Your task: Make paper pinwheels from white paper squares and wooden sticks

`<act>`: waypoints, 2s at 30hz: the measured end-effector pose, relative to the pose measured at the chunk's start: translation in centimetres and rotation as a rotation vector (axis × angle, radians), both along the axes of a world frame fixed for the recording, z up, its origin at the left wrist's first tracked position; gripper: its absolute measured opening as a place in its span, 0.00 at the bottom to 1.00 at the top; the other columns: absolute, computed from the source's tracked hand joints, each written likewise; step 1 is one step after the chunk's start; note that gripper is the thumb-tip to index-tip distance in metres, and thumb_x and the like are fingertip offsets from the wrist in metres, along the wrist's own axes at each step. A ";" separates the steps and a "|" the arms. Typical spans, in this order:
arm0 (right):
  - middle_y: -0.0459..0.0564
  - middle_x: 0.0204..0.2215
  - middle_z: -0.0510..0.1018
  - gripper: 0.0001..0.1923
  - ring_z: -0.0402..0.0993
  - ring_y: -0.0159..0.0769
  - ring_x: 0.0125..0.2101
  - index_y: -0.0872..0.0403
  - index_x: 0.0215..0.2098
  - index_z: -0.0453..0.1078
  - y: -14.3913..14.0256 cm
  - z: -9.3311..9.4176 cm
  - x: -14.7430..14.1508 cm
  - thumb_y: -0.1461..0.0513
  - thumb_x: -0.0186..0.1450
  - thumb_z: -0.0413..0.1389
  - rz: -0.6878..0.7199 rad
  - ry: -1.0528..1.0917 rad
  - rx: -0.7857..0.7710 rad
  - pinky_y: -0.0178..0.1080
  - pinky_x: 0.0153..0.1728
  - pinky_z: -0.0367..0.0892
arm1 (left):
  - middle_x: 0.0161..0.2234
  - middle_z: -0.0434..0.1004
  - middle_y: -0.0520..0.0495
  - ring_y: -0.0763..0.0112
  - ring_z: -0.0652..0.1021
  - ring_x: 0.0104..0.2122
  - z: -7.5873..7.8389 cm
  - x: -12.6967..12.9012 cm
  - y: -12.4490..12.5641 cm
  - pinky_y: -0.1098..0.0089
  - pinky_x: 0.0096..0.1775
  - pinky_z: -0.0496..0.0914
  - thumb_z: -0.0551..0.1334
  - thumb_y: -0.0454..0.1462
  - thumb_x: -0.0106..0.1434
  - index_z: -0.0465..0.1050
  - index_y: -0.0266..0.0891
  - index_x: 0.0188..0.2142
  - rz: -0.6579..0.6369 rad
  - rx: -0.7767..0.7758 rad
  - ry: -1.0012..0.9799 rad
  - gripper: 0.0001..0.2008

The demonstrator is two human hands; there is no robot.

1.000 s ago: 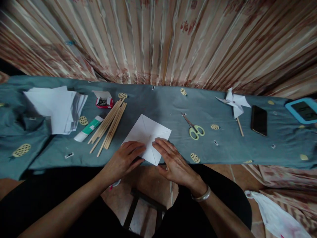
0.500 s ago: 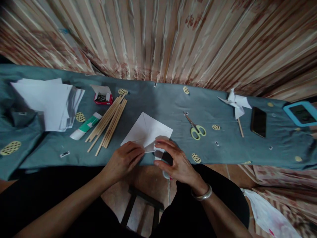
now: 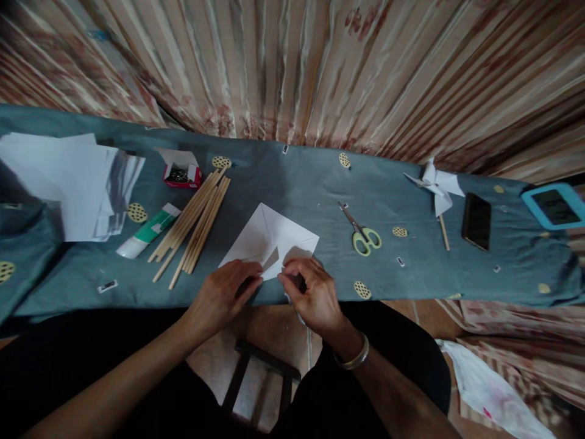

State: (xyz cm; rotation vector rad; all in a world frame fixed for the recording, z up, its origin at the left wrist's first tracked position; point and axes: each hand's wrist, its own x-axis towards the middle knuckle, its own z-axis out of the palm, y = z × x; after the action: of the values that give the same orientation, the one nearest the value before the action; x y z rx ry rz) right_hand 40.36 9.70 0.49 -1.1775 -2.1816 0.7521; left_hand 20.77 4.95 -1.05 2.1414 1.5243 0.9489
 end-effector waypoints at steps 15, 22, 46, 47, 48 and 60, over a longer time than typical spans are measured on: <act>0.60 0.52 0.74 0.09 0.74 0.41 0.45 0.57 0.44 0.73 -0.3 0.1 0.3 0.67 0.67 0.55 0.128 -0.082 0.255 0.47 0.48 0.73 | 0.33 0.78 0.45 0.65 0.79 0.33 0.2 0.0 0.2 0.65 0.37 0.75 0.56 0.33 0.68 0.70 0.36 0.41 -0.003 0.018 0.002 0.06; 0.57 0.54 0.74 0.18 0.72 0.44 0.50 0.53 0.54 0.72 -0.5 -0.6 0.4 0.67 0.68 0.53 0.143 -0.093 0.290 0.49 0.49 0.73 | 0.35 0.79 0.44 0.66 0.79 0.35 0.1 -0.2 0.4 0.66 0.37 0.76 0.56 0.32 0.67 0.75 0.36 0.39 -0.045 0.074 -0.002 0.08; 0.56 0.57 0.72 0.20 0.69 0.47 0.56 0.52 0.57 0.69 -0.4 -1.2 0.5 0.67 0.68 0.52 0.170 -0.135 0.273 0.52 0.55 0.69 | 0.35 0.80 0.44 0.66 0.79 0.35 -0.2 -0.1 0.2 0.65 0.38 0.77 0.58 0.32 0.66 0.76 0.35 0.39 -0.027 0.083 0.003 0.07; 0.56 0.57 0.72 0.20 0.69 0.46 0.56 0.51 0.57 0.69 -0.4 -1.2 0.5 0.67 0.68 0.52 0.168 -0.133 0.271 0.52 0.55 0.70 | 0.35 0.80 0.44 0.66 0.79 0.35 -0.2 -0.1 0.2 0.65 0.38 0.77 0.58 0.32 0.66 0.76 0.35 0.39 -0.027 0.084 0.000 0.07; 0.56 0.57 0.72 0.20 0.69 0.46 0.56 0.51 0.57 0.69 -0.4 -1.3 0.5 0.67 0.68 0.52 0.165 -0.130 0.268 0.52 0.55 0.70 | 0.35 0.80 0.44 0.66 0.79 0.35 -0.2 -0.1 0.2 0.65 0.38 0.77 0.58 0.32 0.66 0.76 0.35 0.39 -0.027 0.082 -0.003 0.07; 0.56 0.57 0.72 0.19 0.69 0.46 0.55 0.52 0.56 0.71 -0.2 -1.3 0.2 0.67 0.68 0.52 0.156 -0.139 0.259 0.53 0.55 0.69 | 0.35 0.80 0.43 0.66 0.79 0.35 -0.1 -0.1 0.3 0.65 0.37 0.77 0.57 0.31 0.66 0.76 0.34 0.40 -0.020 0.061 0.013 0.08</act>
State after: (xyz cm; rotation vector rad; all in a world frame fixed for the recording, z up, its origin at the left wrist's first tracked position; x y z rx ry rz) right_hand 40.59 9.48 -0.81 -0.9613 -2.4214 0.4419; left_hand 20.68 5.22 -1.18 2.2048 1.4959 0.9891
